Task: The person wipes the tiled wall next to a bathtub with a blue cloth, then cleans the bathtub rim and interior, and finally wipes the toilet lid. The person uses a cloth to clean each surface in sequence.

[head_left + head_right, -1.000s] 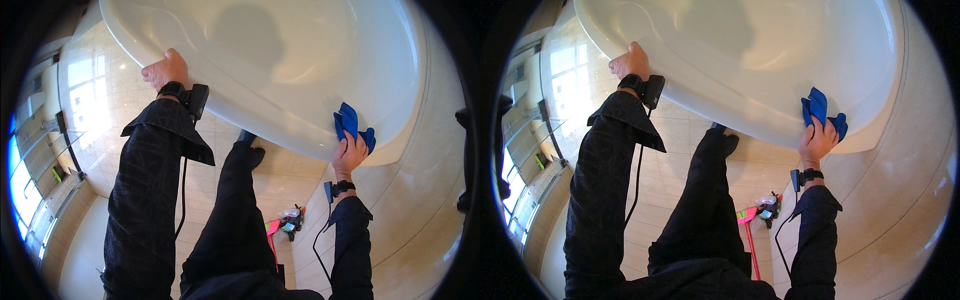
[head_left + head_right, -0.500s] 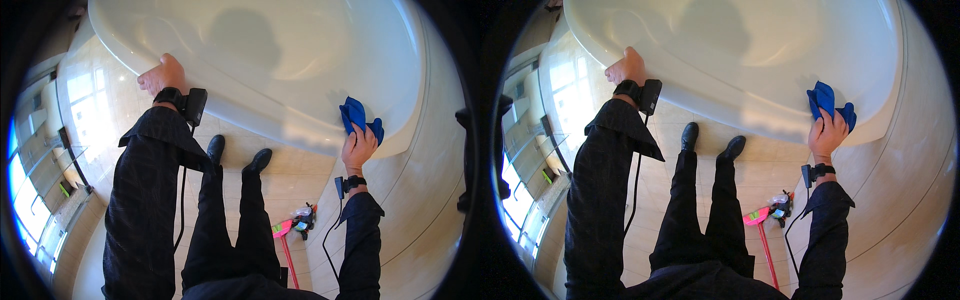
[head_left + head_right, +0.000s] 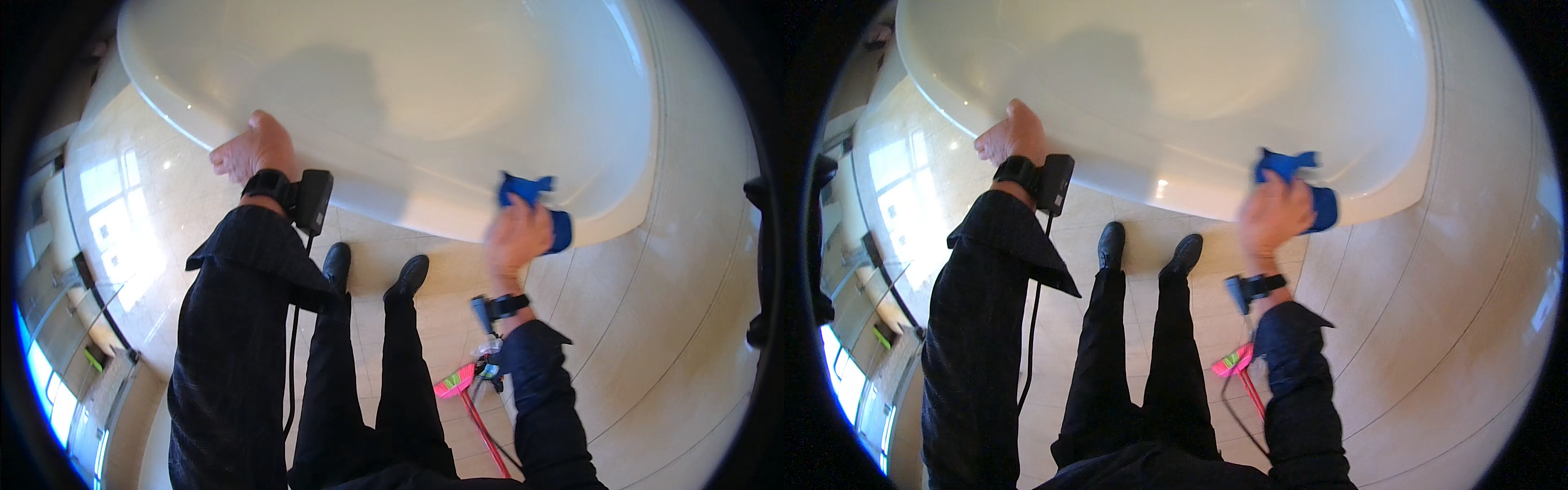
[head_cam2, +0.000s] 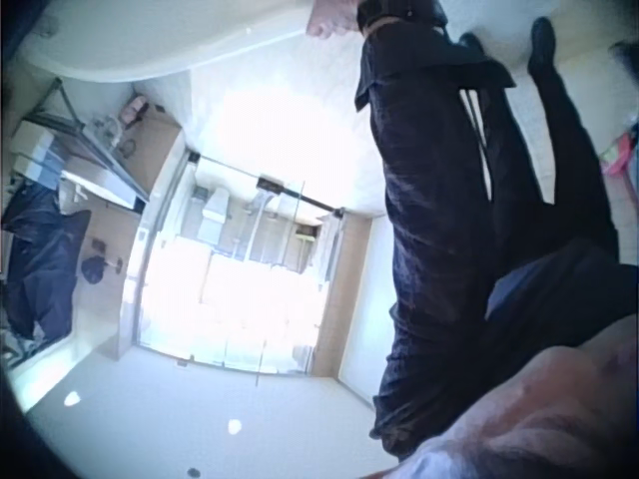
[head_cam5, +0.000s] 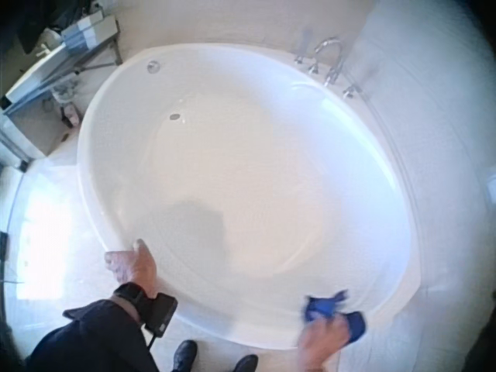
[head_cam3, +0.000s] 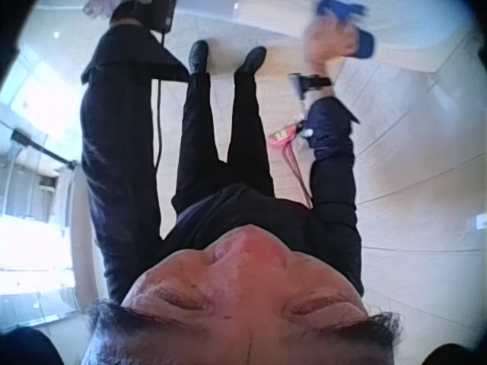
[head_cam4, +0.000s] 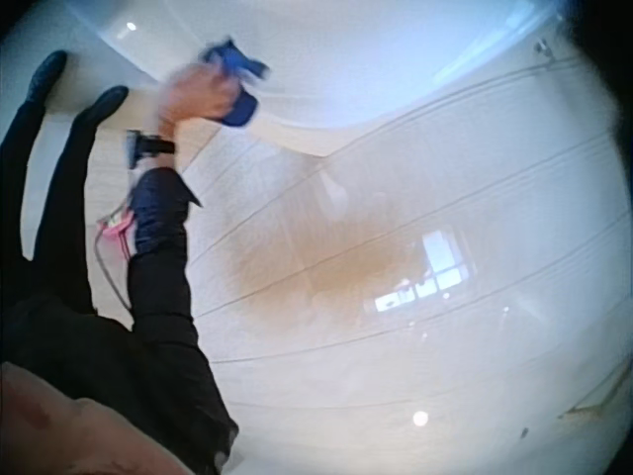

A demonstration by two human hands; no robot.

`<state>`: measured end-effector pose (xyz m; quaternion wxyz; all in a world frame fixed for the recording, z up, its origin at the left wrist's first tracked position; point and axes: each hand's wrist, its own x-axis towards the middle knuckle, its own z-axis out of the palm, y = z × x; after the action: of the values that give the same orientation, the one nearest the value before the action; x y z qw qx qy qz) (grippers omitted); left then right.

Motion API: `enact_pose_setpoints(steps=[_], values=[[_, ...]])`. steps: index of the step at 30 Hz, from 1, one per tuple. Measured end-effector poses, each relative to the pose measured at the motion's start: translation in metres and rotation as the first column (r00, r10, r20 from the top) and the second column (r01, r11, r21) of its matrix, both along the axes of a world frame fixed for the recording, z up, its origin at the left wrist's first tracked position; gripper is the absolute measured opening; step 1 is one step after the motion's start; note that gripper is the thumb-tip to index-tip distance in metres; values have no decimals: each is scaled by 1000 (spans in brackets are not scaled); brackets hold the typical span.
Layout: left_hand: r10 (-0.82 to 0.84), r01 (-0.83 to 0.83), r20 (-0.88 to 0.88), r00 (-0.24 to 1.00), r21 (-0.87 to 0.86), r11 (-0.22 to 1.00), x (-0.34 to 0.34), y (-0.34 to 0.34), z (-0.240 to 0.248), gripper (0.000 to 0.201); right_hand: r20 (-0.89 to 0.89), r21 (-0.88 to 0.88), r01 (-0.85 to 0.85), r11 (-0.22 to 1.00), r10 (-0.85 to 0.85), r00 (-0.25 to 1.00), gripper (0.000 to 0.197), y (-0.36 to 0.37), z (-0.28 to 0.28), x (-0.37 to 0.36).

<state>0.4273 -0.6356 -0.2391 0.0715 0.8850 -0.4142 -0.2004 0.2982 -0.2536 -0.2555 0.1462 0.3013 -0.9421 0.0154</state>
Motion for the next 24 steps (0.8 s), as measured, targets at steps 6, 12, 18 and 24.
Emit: enact_pose_setpoints(steps=[6,12,18,24], values=[[-17,18,9,1000,-58,998,10,-9,-17,86,391,-277,-6,961,118,913,51,-155,5,146],[-85,82,-38,996,-58,995,6,-3,-31,88,424,-446,-254,858,453,784,50,-170,-2,162],[-47,43,-65,997,-59,997,23,-7,-24,85,349,-335,-166,927,286,892,43,-47,-10,113],[-44,43,-24,999,-13,999,11,0,2,82,318,-195,387,901,-315,894,64,97,-16,-30]])
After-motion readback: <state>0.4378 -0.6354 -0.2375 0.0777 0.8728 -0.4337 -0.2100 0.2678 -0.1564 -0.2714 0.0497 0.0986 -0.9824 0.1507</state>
